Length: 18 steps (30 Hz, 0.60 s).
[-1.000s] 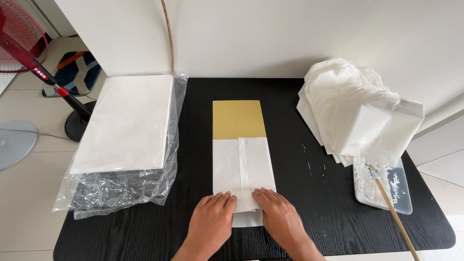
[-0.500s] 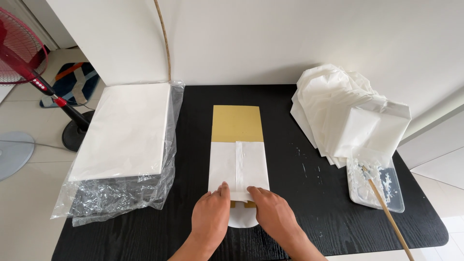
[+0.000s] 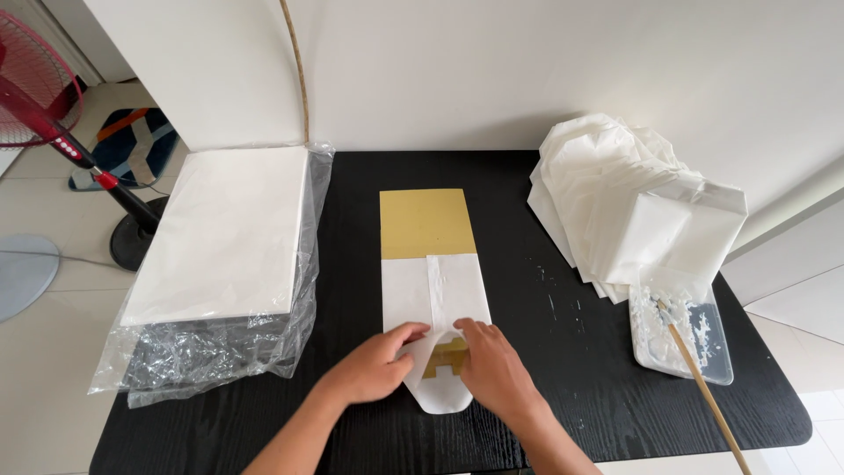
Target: Assembling a paper bag by folding a paper sheet around a cardboard template and applying glue with a brush.
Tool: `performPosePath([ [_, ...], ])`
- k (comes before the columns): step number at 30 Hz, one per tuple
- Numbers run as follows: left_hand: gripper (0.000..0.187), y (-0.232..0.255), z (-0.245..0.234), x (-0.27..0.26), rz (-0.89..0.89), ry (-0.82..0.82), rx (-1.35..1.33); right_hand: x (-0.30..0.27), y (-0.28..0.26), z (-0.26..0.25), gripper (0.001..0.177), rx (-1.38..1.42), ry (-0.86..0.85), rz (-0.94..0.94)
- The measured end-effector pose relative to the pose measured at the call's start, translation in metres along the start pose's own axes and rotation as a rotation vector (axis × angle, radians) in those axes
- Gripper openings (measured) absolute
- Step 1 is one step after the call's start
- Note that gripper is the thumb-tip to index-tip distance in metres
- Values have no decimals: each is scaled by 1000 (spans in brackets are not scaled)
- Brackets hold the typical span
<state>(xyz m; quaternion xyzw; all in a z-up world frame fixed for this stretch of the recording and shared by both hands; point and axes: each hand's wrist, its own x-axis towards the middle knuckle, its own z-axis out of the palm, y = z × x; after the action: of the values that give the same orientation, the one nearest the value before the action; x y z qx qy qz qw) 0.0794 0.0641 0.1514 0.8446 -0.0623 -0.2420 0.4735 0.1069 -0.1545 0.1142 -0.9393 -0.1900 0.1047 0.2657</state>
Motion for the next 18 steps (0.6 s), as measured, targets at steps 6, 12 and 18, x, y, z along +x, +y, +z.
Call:
performPosePath([
  [6,44,-25,10,28,76,107,97,14,-37,-39,44,223,-130,364],
  [12,33,-41,29,44,212,285,182,9,-18,-50,74,410,-286,227],
  [18,32,-59,34,68,348,437,445,13,13,-31,55,458,-127,-122],
])
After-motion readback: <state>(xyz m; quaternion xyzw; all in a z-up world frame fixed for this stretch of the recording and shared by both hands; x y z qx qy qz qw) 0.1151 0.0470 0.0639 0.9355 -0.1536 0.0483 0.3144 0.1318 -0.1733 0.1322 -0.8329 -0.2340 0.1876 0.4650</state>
